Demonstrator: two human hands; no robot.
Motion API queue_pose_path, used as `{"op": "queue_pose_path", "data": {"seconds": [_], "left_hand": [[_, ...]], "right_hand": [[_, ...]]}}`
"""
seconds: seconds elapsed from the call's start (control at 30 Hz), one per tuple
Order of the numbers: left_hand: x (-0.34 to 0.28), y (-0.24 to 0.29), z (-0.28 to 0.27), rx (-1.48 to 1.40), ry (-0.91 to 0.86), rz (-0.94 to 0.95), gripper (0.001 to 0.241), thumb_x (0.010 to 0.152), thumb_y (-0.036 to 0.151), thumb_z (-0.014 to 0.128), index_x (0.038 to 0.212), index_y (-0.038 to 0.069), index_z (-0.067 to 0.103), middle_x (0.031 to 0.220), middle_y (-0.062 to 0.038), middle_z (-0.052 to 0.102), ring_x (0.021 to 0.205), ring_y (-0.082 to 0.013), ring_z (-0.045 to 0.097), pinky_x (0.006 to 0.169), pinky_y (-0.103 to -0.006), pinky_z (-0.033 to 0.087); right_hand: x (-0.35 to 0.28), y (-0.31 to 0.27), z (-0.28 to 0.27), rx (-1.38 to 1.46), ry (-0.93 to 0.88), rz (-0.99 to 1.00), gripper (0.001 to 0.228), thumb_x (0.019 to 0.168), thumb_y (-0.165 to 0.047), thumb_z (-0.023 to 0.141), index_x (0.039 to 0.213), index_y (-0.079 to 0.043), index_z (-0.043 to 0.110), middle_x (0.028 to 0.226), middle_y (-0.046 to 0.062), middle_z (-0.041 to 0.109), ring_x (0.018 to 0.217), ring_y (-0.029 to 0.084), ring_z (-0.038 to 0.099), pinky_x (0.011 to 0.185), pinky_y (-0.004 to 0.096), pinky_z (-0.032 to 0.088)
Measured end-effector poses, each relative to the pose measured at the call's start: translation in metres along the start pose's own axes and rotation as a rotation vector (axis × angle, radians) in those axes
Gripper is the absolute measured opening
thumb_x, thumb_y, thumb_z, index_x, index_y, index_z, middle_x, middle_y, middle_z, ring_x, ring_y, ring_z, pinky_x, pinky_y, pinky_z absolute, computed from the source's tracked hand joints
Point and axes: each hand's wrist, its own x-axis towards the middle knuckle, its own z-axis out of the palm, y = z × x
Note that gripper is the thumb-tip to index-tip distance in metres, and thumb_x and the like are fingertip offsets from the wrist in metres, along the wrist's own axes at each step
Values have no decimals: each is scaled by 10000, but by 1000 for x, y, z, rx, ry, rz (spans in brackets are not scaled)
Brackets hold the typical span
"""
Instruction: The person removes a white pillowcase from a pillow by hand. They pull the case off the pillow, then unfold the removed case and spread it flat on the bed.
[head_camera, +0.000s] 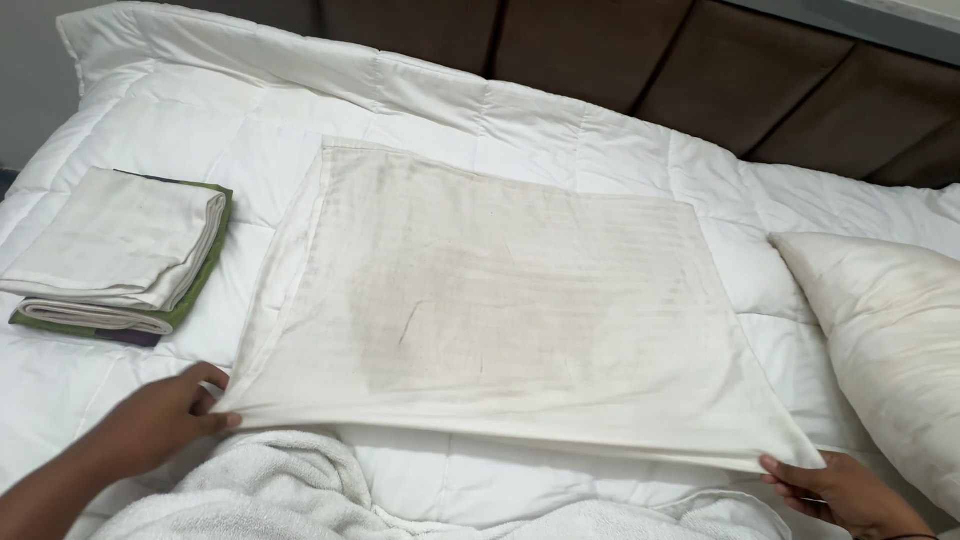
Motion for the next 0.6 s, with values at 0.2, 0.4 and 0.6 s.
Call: {"op": "queue_pose_path", "data": {"seconds": [0.2, 0.4, 0.6], "left_hand": [[2, -23, 13, -150, -122, -78, 608, 849, 473, 731, 1344, 157, 573, 1118, -112, 735, 1024, -238, 695, 924, -343, 553], [-16, 11, 10, 12, -77, -71, 598, 898, 506, 652, 1367, 155, 534, 1014, -89, 789, 959, -232, 735, 908, -351, 580], [-6, 29, -20, 238, 160, -58, 648, 847, 381, 746, 1417, 175, 515, 961, -45, 770, 875, -218, 733, 810, -366, 596]], "right_hand": [[12, 11, 0, 89, -1, 92, 344, 886, -141, 856, 1018, 51, 603, 822, 166, 752, 688, 222, 659, 727, 372, 601], [26, 7, 5, -234, -97, 166, 345, 890, -255, 884, 958, 49, 736, 701, 93, 637, 588, 184, 526, 570, 320, 461], [63, 11, 4, -488, 205, 36, 687, 789, -386, 953, 1270, -55, 591, 928, 142, 722, 815, 258, 645, 706, 379, 540]]}}
